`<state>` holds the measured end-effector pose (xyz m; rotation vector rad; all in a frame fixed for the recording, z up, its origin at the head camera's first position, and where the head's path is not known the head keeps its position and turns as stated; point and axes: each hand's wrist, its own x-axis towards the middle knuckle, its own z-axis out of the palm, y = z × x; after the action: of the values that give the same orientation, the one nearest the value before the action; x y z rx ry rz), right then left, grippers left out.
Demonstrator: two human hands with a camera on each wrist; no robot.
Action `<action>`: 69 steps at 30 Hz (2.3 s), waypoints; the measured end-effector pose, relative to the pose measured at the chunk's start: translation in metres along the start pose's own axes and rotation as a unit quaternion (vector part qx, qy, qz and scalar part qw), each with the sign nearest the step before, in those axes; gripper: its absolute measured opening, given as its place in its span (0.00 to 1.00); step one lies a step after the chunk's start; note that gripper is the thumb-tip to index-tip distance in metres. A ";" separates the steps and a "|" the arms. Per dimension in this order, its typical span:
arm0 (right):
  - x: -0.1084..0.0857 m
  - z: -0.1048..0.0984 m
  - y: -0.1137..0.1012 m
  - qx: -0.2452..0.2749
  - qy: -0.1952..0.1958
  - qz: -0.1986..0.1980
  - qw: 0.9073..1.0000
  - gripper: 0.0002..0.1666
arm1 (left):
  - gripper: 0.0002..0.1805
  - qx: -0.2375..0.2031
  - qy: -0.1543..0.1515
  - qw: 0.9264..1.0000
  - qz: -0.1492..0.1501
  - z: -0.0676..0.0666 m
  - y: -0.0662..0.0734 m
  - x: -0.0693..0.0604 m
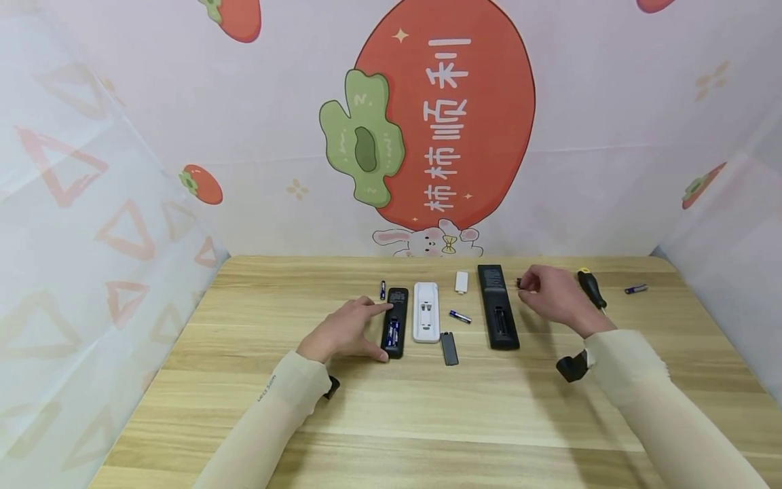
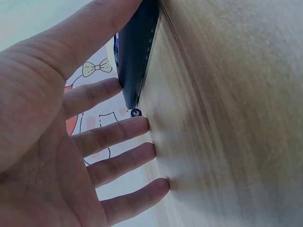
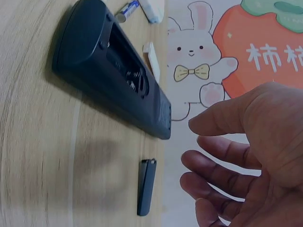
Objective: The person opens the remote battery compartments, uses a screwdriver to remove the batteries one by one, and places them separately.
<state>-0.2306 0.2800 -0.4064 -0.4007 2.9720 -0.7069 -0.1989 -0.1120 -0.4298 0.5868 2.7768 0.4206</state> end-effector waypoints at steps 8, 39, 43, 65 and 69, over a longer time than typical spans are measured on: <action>-0.002 -0.003 0.016 -0.005 0.001 0.009 1.000 0.13 | 0.55 -0.002 -0.002 1.000 -0.003 0.001 0.000 0.000; -0.008 -0.024 0.079 -0.011 0.034 0.063 0.997 0.22 | 0.55 -0.001 0.003 1.000 -0.004 0.002 0.000 0.001; -0.007 -0.029 0.083 -0.022 0.042 0.059 0.997 0.22 | 0.55 0.000 0.002 1.000 -0.003 0.002 -0.001 0.001; -0.005 -0.046 0.094 -0.066 -0.033 0.118 0.990 0.42 | 0.54 -0.005 0.001 1.000 -0.002 0.000 0.001 0.001; -0.002 -0.045 0.097 -0.061 -0.055 0.129 0.988 0.33 | 0.54 -0.002 0.001 1.000 -0.003 0.001 0.001 0.002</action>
<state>-0.2566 0.3836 -0.4097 -0.0560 2.8945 -0.4631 -0.2000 -0.1106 -0.4305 0.5775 2.7780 0.4265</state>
